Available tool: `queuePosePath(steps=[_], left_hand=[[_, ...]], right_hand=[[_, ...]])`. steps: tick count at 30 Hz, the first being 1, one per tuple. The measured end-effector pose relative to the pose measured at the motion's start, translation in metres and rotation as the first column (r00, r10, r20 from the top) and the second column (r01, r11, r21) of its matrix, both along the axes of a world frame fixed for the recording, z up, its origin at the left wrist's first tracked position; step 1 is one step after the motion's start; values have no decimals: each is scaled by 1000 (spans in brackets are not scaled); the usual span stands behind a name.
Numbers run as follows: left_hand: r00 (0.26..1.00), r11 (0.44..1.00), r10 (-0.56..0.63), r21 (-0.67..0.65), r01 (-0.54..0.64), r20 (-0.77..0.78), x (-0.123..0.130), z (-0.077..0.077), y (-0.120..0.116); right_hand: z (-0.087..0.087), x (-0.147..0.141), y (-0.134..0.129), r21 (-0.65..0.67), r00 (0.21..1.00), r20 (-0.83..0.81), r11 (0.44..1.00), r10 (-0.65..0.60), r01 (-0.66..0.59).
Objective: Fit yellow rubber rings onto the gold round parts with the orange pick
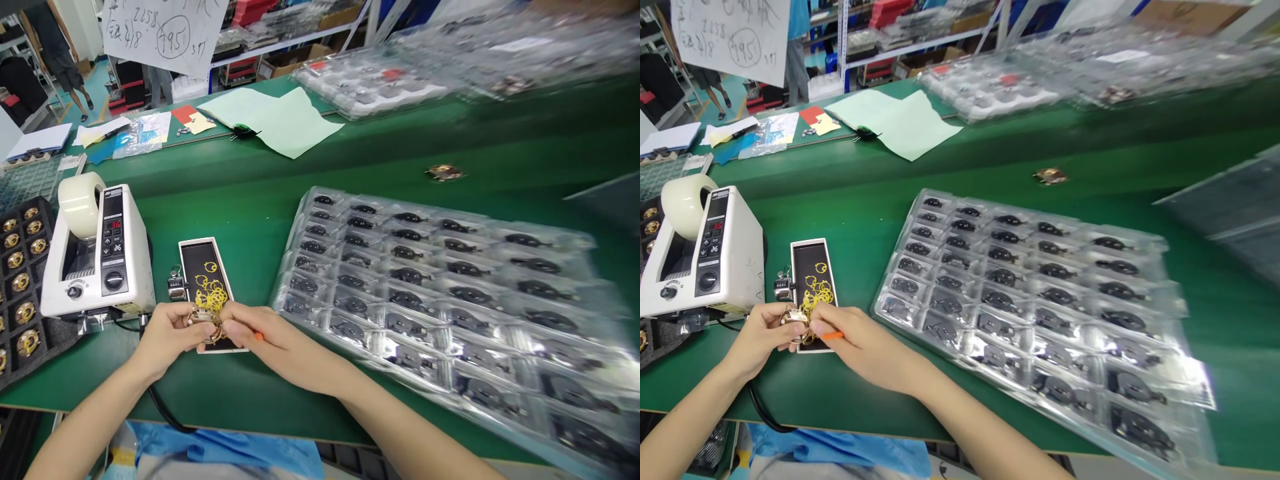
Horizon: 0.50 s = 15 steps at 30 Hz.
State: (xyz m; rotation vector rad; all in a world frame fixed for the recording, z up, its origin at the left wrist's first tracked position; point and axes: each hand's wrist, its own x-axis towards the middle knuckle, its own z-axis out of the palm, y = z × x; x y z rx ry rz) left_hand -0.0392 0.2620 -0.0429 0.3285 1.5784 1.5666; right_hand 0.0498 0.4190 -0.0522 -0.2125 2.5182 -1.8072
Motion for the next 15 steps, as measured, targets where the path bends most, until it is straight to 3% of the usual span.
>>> queuePosePath(steps=[5, 9, 11, 13, 15], left_hand=[[999, 999, 31, 16, -30, -39, 0, -1, -1], [992, 999, 8, 36, -4, -126, 1, -5, -2], [969, 1000, 6, 30, 1, -247, 2, -7, -2], [893, 1000, 11, 14, -5, -451, 4, -8, -3], [729, 1000, 15, 13, -9, -684, 5, -11, -5]], right_hand=[[0, 0, 3, 69, 998, -58, 998, 9, -5], [-4, -1, -3, -6, 1000, -23, 1000, -21, 21], [-4, -1, -4, -74, 998, 42, 996, -55, 58], [-4, -2, -4, -150, 983, 121, 977, -134, 152], [-4, -3, -4, -231, 961, 196, 944, -193, 236]])
